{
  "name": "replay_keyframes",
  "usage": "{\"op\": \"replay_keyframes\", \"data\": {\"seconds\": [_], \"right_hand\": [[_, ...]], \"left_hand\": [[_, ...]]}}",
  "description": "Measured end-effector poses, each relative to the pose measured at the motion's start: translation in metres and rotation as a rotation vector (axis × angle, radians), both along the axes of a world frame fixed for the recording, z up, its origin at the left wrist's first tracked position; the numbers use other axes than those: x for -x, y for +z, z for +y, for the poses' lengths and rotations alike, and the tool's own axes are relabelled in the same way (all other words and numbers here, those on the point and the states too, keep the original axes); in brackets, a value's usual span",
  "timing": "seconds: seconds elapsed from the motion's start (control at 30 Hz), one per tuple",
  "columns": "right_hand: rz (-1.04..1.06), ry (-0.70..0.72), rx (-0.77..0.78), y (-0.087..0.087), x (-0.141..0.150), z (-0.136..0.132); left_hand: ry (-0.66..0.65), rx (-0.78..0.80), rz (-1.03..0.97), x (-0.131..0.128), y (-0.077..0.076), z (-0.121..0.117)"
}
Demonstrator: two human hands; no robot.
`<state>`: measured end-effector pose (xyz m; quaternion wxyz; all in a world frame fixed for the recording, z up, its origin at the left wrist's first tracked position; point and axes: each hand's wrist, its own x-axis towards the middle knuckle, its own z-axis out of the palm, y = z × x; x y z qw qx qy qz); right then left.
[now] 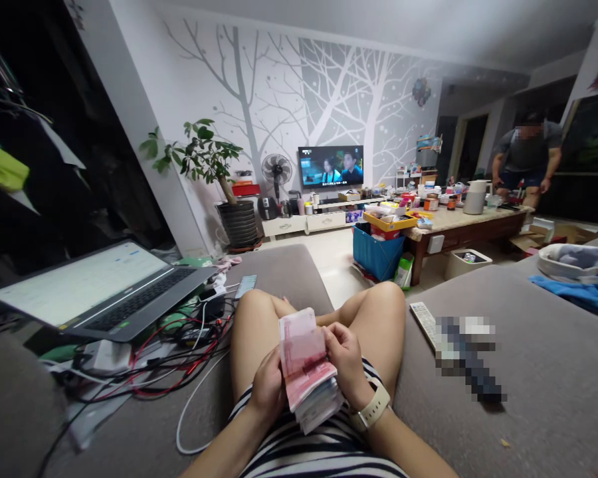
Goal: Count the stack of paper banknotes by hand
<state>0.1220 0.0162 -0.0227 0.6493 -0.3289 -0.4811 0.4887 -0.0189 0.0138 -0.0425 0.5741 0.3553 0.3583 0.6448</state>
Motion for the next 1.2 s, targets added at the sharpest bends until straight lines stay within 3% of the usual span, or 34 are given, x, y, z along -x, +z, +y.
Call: {"op": "replay_keyframes", "data": {"seconds": [0.13,0.3,0.43,0.67,1.0,1.2], "right_hand": [[-0.005,0.032,0.002,-0.003,0.000,0.001],[-0.020,-0.078,0.000,-0.007,0.000,0.007],[-0.051,-0.088,-0.009,-0.009,0.000,0.009],[-0.079,-0.064,0.007,-0.007,-0.002,0.005],[-0.036,-0.015,0.028,0.003,-0.003,-0.002],[-0.028,-0.010,0.019,0.002,-0.003,-0.001]], "left_hand": [[-0.071,0.000,-0.062,0.000,0.003,-0.002],[-0.134,0.059,-0.114,-0.002,0.010,-0.006],[-0.166,0.063,-0.120,-0.003,0.011,-0.008],[-0.152,0.065,-0.094,-0.002,0.010,-0.007],[0.047,0.025,-0.054,0.000,-0.002,0.002],[0.022,0.007,-0.032,0.001,-0.002,0.002]]}}
